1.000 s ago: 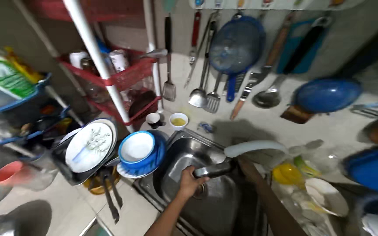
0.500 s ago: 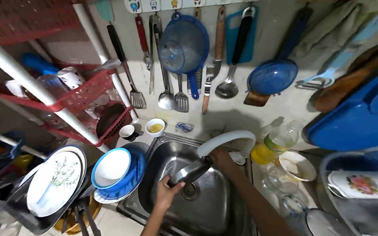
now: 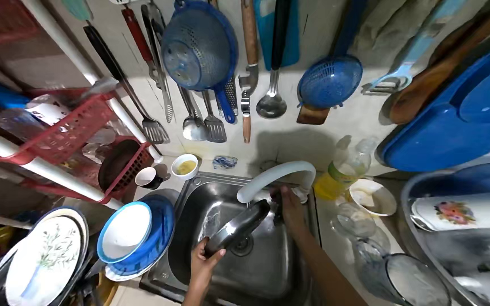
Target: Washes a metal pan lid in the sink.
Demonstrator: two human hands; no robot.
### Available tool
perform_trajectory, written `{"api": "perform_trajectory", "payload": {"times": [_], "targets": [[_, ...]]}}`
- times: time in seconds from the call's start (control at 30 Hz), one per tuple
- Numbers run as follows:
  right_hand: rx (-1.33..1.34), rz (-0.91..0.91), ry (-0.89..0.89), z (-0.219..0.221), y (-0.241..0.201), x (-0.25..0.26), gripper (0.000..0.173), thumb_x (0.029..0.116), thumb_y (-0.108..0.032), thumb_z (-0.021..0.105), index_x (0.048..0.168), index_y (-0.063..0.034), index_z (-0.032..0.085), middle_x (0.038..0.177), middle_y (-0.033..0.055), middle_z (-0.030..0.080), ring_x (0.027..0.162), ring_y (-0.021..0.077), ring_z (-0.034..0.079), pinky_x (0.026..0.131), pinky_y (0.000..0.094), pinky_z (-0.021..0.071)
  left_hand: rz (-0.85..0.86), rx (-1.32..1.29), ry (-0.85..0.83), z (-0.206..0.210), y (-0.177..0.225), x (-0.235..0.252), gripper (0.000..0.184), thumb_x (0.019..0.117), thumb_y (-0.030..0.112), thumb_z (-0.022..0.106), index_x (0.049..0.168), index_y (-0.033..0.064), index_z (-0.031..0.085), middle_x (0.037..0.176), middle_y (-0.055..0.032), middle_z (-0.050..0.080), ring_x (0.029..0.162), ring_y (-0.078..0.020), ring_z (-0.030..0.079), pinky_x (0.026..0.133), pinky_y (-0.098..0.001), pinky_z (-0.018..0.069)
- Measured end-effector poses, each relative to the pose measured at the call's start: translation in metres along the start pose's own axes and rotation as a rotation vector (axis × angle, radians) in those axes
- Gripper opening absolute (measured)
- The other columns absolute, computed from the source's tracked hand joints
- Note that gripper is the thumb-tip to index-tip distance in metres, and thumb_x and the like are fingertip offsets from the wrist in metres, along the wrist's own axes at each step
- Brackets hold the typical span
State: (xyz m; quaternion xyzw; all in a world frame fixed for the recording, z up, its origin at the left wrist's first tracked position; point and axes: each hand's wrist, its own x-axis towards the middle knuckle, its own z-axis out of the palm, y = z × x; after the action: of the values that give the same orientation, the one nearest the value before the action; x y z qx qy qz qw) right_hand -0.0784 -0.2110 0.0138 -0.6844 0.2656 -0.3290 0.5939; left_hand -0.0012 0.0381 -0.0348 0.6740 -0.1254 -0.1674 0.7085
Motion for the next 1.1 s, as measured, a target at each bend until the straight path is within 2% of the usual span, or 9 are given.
{"api": "perform_trajectory", "payload": {"times": [0.23, 0.3, 0.37, 0.43, 0.63, 0.8, 0.9, 0.97, 1.1], "targets": [[-0.186, -0.402, -0.092, 0.027, 0.021, -0.019, 0.034, 0.1014, -0.017, 0.053, 0.107, 0.0148, 0.066, 0.117, 0.0266, 0.068, 0.114, 0.0276, 0.066, 0.100, 0.0358, 0.0518, -0.059, 0.125, -0.106, 0.023, 0.010, 0.005, 0.022, 0.0823, -0.006, 0.071, 0.102, -0.0037, 0.062, 0.085, -0.0018, 0.068, 0.079, -0.0027, 0.066, 0.077, -0.0208, 0.0565], [-0.295, -0.520, -0.249, 0.050, 0.012, -0.040, 0.026, 0.0970, -0.010, 0.059, 0.103, 0.0130, 0.069, 0.119, 0.0278, 0.069, 0.124, 0.0428, 0.062, 0.115, 0.0584, 0.0368, -0.049, 0.193, -0.172, 0.035, 0.013, 0.005, 0.024, 0.0859, -0.008, 0.068, 0.109, -0.0099, 0.061, 0.092, -0.0097, 0.066, 0.083, -0.0076, 0.065, 0.080, -0.0246, 0.0551], [-0.467, -0.755, -0.346, 0.070, 0.018, -0.053, 0.019, 0.0940, -0.010, 0.061, 0.101, -0.0011, 0.076, 0.115, 0.0143, 0.075, 0.124, 0.0398, 0.064, 0.109, 0.0738, 0.0322, 0.016, 0.206, -0.183, 0.045, 0.013, 0.005, 0.030, 0.0841, -0.010, 0.063, 0.114, -0.0121, 0.061, 0.096, -0.0111, 0.068, 0.087, -0.0059, 0.066, 0.083, -0.0233, 0.0554], [-0.567, -0.867, -0.317, 0.075, 0.025, -0.050, 0.021, 0.0917, -0.011, 0.060, 0.103, -0.0122, 0.078, 0.116, 0.0043, 0.076, 0.124, 0.0325, 0.065, 0.105, 0.0728, 0.0356, 0.039, 0.196, -0.176, 0.047, 0.014, 0.005, 0.030, 0.0837, -0.010, 0.062, 0.114, -0.0119, 0.061, 0.096, -0.0109, 0.068, 0.086, -0.0054, 0.066, 0.083, -0.0229, 0.0559], [-0.468, -0.410, -0.075, 0.062, 0.007, -0.009, 0.028, 0.0915, 0.002, 0.055, 0.112, 0.0115, 0.072, 0.121, 0.0284, 0.070, 0.125, 0.0532, 0.058, 0.110, 0.0784, 0.0234, -0.022, 0.363, -0.169, 0.045, 0.029, 0.007, 0.019, 0.0883, -0.006, 0.066, 0.106, -0.0104, 0.062, 0.091, -0.0139, 0.065, 0.081, -0.0134, 0.063, 0.078, -0.0284, 0.0535], [-0.745, -0.726, -0.258, 0.080, 0.015, -0.038, 0.045, 0.0965, -0.038, 0.056, 0.074, -0.0030, 0.074, 0.087, 0.0128, 0.076, 0.106, 0.0392, 0.072, 0.101, 0.0741, 0.0408, 0.149, 0.476, -0.136, 0.054, 0.026, 0.004, 0.024, 0.0824, -0.007, 0.068, 0.105, -0.0136, 0.067, 0.099, -0.0237, 0.070, 0.095, -0.0279, 0.069, 0.090, -0.0426, 0.0548], [-0.783, -0.198, -0.357, 0.054, -0.018, -0.005, 0.041, 0.1038, -0.024, 0.054, 0.114, 0.0128, 0.070, 0.119, 0.0328, 0.067, 0.124, 0.0493, 0.058, 0.118, 0.0645, 0.0253, 0.140, 0.544, -0.145, 0.048, 0.036, 0.003, 0.020, 0.0836, -0.004, 0.071, 0.102, -0.0116, 0.069, 0.102, -0.0244, 0.069, 0.099, -0.0337, 0.067, 0.096, -0.0500, 0.0500], [-0.802, -0.075, -0.359, 0.043, -0.022, 0.010, 0.040, 0.1063, -0.019, 0.048, 0.118, 0.0137, 0.068, 0.122, 0.0346, 0.066, 0.126, 0.0518, 0.055, 0.117, 0.0631, 0.0246, 0.146, 0.587, -0.156, 0.044, 0.041, 0.001, 0.020, 0.0826, -0.003, 0.073, 0.100, -0.0117, 0.070, 0.103, -0.0257, 0.070, 0.103, -0.0380, 0.066, 0.101, -0.0562, 0.0446], [-0.844, -0.497, -0.255, 0.068, -0.009, -0.036, 0.042, 0.1024, -0.026, 0.053, 0.089, 0.0078, 0.075, 0.090, 0.0253, 0.073, 0.098, 0.0476, 0.069, 0.102, 0.0694, 0.0402, 0.171, 0.555, -0.150, 0.051, 0.036, 0.005, 0.019, 0.0825, -0.002, 0.074, 0.098, -0.0121, 0.070, 0.097, -0.0247, 0.070, 0.098, -0.0362, 0.067, 0.098, -0.0546, 0.0469]]}}
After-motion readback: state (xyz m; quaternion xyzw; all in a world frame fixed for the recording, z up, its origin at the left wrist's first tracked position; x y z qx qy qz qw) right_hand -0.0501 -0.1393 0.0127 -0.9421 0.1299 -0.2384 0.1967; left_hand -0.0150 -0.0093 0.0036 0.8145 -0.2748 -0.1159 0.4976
